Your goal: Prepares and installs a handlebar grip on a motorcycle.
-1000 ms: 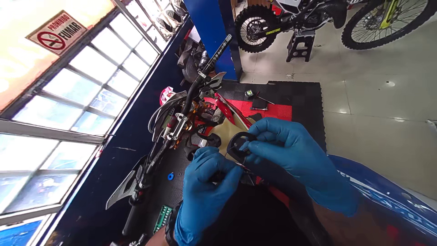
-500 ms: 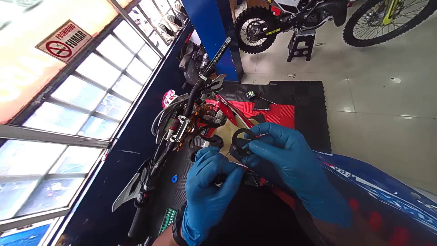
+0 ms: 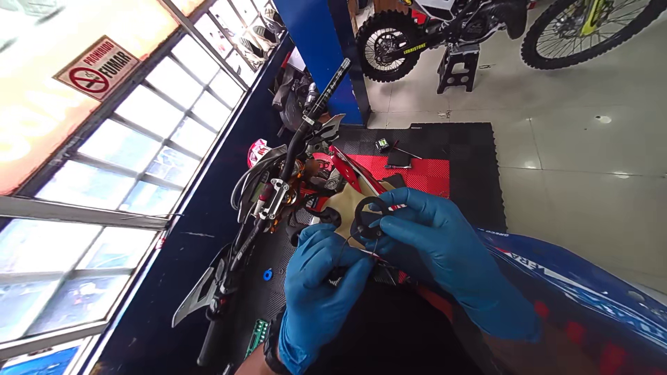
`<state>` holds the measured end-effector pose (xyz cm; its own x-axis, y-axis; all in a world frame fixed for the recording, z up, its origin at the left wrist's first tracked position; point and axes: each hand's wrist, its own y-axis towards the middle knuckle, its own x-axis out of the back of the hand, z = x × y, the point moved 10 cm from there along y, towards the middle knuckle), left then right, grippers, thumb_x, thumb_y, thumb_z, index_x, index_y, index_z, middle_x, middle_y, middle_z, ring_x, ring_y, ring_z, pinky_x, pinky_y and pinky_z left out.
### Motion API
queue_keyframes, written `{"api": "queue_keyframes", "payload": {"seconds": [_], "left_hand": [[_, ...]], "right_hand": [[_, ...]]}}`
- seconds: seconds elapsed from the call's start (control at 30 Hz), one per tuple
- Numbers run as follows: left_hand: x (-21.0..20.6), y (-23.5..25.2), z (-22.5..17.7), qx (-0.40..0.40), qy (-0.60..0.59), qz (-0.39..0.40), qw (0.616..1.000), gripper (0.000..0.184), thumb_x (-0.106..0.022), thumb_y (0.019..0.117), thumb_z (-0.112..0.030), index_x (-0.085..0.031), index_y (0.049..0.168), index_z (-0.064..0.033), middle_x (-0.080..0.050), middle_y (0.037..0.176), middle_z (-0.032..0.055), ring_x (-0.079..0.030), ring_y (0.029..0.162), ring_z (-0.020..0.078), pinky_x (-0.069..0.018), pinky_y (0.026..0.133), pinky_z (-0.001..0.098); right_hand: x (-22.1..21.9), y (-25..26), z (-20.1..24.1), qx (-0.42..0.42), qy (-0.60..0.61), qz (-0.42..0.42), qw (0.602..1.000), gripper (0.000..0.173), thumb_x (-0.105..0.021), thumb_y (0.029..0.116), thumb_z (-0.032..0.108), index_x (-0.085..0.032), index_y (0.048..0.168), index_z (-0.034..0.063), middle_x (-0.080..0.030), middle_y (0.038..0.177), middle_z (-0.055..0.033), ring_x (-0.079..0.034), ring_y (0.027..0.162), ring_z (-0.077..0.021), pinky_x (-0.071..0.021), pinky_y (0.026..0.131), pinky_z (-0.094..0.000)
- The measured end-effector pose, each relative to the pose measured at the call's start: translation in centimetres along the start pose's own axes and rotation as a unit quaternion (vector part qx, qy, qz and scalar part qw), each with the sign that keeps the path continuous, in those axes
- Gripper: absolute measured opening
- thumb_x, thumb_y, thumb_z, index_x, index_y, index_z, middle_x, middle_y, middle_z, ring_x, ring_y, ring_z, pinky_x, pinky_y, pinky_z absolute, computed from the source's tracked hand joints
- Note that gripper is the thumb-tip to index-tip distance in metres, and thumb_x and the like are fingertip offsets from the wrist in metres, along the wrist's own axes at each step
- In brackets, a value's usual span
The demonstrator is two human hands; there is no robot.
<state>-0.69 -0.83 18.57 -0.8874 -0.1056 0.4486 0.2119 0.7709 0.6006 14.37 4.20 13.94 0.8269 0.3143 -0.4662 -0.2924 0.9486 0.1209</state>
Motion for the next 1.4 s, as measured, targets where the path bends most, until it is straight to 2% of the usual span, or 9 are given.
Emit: {"api": "queue_keyframes", "payload": {"seconds": [0.07,0.2,0.33,0.47,0.63,0.77,0.87,0.97,1.4], "left_hand": [[-0.2,0.0,0.3,0.011,0.006,0.01,1.0,0.013,-0.069,0.0962,-0.022,-0.071,0.085,-0.0154,-0.068,0.078,-0.0072,-0.065,0.084,0.0039,-0.047,0.102,0.0309],[-0.4,0.1,0.3,0.018,0.014,0.011,1.0,0.01,-0.068,0.0966,-0.021,-0.075,0.091,-0.016,-0.072,0.084,-0.0078,-0.066,0.087,0.0033,-0.0474,0.102,0.0303],[-0.5,0.2,-0.1,0.004,0.012,-0.001,1.0,0.01,-0.068,0.0965,-0.021,-0.074,0.09,-0.0161,-0.072,0.085,-0.0078,-0.066,0.088,0.0034,-0.0474,0.102,0.0306],[-0.2,0.1,0.0,0.001,0.018,-0.008,1.0,0.009,-0.067,0.0967,-0.02,-0.073,0.091,-0.0165,-0.072,0.084,-0.008,-0.066,0.089,0.0039,-0.0481,0.102,0.0306],[0.2,0.0,0.1,0.006,0.017,-0.011,1.0,0.01,-0.067,0.0962,-0.02,-0.073,0.09,-0.0165,-0.071,0.082,-0.0083,-0.065,0.087,0.0038,-0.048,0.101,0.0304],[0.2,-0.1,0.1,0.005,0.02,-0.008,1.0,0.01,-0.067,0.0958,-0.02,-0.073,0.089,-0.0164,-0.07,0.081,-0.0083,-0.065,0.085,0.0033,-0.0482,0.1,0.0297],[0.3,-0.2,0.1,0.003,0.017,-0.003,1.0,0.01,-0.067,0.0963,-0.021,-0.073,0.089,-0.0166,-0.07,0.081,-0.0082,-0.065,0.086,0.0032,-0.0485,0.1,0.0294],[0.4,-0.2,0.0,0.007,0.016,-0.003,1.0,0.01,-0.067,0.0963,-0.021,-0.073,0.089,-0.0164,-0.07,0.081,-0.008,-0.065,0.084,0.0034,-0.0489,0.1,0.03],[0.9,-0.3,0.1,0.011,0.007,-0.008,1.0,0.01,-0.067,0.0966,-0.021,-0.073,0.089,-0.0161,-0.07,0.081,-0.0083,-0.065,0.084,0.0029,-0.0482,0.101,0.03]], "right_hand": [[0.0,0.0,0.3,0.012,-0.001,0.002,1.0,0.02,-0.059,0.0981,0.0,-0.064,0.116,-0.0043,-0.074,0.087,-0.0095,-0.075,0.077,-0.0175,-0.0652,0.072,-0.032],[0.2,-0.2,0.6,0.033,-0.023,-0.024,0.999,0.014,-0.06,0.0978,0.002,-0.064,0.111,-0.0021,-0.073,0.085,-0.0063,-0.073,0.078,-0.014,-0.0633,0.076,-0.0294],[0.0,-0.6,0.0,0.032,-0.036,-0.054,0.997,0.013,-0.06,0.0972,0.004,-0.064,0.109,0.0008,-0.07,0.08,-0.0016,-0.066,0.073,-0.0058,-0.0556,0.071,-0.0205],[0.2,-0.8,-0.4,0.031,-0.016,-0.057,0.998,0.019,-0.057,0.0976,0.003,-0.063,0.115,-0.0024,-0.071,0.085,-0.0062,-0.07,0.079,-0.0116,-0.0592,0.077,-0.0269],[0.7,-0.7,-0.2,0.052,0.008,-0.068,0.996,0.016,-0.053,0.0995,0.002,-0.063,0.111,-0.0025,-0.071,0.092,-0.0098,-0.072,0.087,-0.0164,-0.0614,0.082,-0.0319],[0.9,-0.3,0.4,0.079,0.017,-0.081,0.993,0.015,-0.055,0.101,0.004,-0.067,0.105,-0.0032,-0.072,0.098,-0.0119,-0.071,0.091,-0.0171,-0.0608,0.085,-0.0322],[1.0,-0.1,0.7,0.104,0.034,-0.084,0.99,0.01,-0.062,0.0974,0.002,-0.07,0.102,-0.0021,-0.071,0.095,-0.0087,-0.068,0.085,-0.0126,-0.0593,0.08,-0.0271],[0.8,0.0,1.0,0.109,0.053,-0.08,0.989,0.011,-0.063,0.0959,-0.001,-0.069,0.105,-0.0033,-0.069,0.094,-0.008,-0.067,0.079,-0.0108,-0.0594,0.073,-0.0243],[0.4,0.1,0.8,0.084,0.07,-0.064,0.992,0.013,-0.062,0.095,-0.004,-0.065,0.107,-0.0049,-0.071,0.093,-0.0122,-0.072,0.077,-0.0166,-0.064,0.072,-0.0303]]}}
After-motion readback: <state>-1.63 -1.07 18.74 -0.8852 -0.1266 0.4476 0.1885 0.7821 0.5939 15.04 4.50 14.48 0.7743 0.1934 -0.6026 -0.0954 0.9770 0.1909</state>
